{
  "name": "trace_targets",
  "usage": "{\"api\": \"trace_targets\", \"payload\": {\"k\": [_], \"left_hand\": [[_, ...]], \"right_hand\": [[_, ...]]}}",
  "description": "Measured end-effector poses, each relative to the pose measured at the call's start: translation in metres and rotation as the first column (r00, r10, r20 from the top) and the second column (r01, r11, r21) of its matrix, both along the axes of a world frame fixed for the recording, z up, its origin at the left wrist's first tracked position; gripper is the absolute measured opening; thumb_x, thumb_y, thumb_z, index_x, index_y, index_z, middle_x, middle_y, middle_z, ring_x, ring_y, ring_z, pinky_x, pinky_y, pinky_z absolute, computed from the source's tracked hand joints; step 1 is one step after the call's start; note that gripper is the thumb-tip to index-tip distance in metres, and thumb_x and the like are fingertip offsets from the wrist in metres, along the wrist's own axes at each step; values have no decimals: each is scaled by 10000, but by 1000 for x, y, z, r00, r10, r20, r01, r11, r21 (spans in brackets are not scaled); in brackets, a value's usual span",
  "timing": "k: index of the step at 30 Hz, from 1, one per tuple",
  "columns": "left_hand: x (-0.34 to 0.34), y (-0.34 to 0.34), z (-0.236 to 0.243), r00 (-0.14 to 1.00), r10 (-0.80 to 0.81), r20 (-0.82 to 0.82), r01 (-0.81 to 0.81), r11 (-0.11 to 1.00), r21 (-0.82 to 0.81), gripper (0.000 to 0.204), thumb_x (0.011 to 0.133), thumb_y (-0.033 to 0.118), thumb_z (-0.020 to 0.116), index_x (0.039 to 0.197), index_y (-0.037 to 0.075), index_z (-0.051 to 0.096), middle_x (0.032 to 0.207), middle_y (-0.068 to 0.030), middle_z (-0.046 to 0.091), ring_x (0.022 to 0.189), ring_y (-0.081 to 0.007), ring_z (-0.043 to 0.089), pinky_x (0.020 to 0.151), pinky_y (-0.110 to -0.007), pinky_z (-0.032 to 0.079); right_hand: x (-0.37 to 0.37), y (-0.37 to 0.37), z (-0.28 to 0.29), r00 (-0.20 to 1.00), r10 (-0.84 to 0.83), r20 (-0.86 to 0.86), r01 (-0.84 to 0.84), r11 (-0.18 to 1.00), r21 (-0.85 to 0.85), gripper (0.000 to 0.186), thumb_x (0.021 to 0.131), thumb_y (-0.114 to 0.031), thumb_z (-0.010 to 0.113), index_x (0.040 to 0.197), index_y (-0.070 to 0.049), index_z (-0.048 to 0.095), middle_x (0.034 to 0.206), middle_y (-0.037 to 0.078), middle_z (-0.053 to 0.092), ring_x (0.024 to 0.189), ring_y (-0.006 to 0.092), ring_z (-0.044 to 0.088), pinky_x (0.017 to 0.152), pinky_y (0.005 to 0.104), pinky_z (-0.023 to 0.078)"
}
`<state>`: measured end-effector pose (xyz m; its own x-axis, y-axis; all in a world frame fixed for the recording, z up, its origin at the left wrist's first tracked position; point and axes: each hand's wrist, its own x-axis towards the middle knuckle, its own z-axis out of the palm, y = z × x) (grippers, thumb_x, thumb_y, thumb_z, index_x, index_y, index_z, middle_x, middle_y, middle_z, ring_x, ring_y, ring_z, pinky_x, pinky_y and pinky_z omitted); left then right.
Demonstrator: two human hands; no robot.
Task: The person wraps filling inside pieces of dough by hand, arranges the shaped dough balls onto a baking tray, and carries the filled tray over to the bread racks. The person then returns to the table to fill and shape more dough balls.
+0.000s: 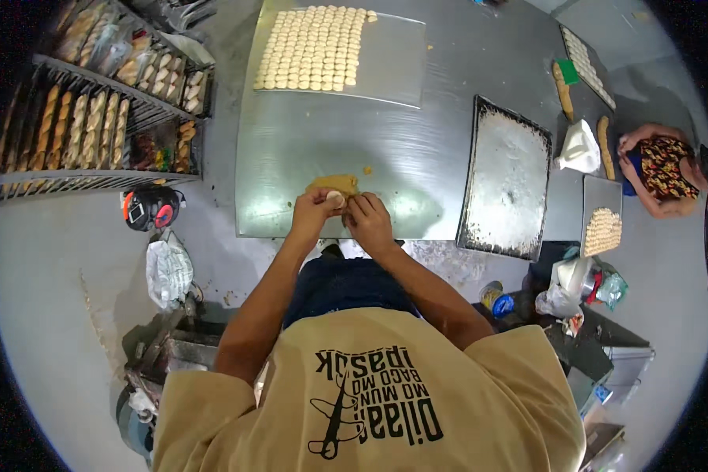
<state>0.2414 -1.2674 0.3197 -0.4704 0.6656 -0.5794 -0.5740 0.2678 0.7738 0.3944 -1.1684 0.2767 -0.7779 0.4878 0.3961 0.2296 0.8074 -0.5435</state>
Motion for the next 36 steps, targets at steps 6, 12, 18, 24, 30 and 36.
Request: {"api": "trace_targets", "payload": {"k": [6, 12, 18, 24, 30, 36], "left_hand": [[-11, -14, -18, 998, -57, 34, 54, 996, 72, 204, 985, 45, 766, 1161, -51, 726, 1081, -123, 772, 962, -211, 763, 876, -350, 660], [-11, -11, -22, 992, -103, 77, 93, 988, 125, 177, 986, 59, 765, 1134, -26, 717, 1076, -127, 763, 1005, -227, 753, 933, -367, 642], [-6, -7, -2, 995, -60, 79, 54, 996, 77, 173, 983, 64, 767, 1128, -17, 718, 1119, -126, 753, 1012, -232, 752, 937, -395, 645], [15, -10, 21, 996, -12, -84, 16, 999, 37, 236, 1017, 112, 737, 1199, -32, 695, 1147, -120, 734, 1045, -244, 747, 940, -395, 641], [69, -37, 18, 973, 210, -99, -214, 977, -23, 247, 1034, 114, 707, 1194, -72, 680, 1127, -151, 738, 1014, -253, 745, 927, -393, 636], [117, -54, 23, 913, 392, -108, -403, 910, -99, 182, 1012, 82, 750, 1122, -50, 692, 1074, -138, 747, 943, -235, 755, 868, -367, 653]], "right_hand": [[42, 13, 15, 974, -31, 223, 70, 983, -169, 195, 872, -189, 810, 967, -27, 758, 1018, 129, 720, 1022, 301, 689, 891, 407, 591], [90, 58, 53, 827, -562, 21, -211, -345, -915, 227, 1028, -280, 678, 1007, -55, 666, 880, 82, 677, 775, 233, 654, 758, 334, 569], [46, 81, 112, 784, -610, -115, -317, -234, -919, 66, 924, 12, 640, 959, 1, 584, 956, 164, 665, 859, 291, 715, 713, 421, 629], [52, 117, 42, 912, -278, 302, 393, 804, -447, 476, 975, -411, 825, 966, 53, 717, 619, 166, 667, 518, 323, 648, 610, 423, 572], [98, 92, 14, 976, 146, 161, -136, 988, -74, 388, 992, -186, 687, 1337, -10, 706, 1397, 216, 695, 1261, 381, 672, 1068, 486, 558], [70, 129, 3, 797, 512, 321, -518, 852, -74, 486, 1003, -130, 642, 1480, -41, 632, 1475, 158, 642, 1461, 318, 540, 1270, 460, 408]]}}
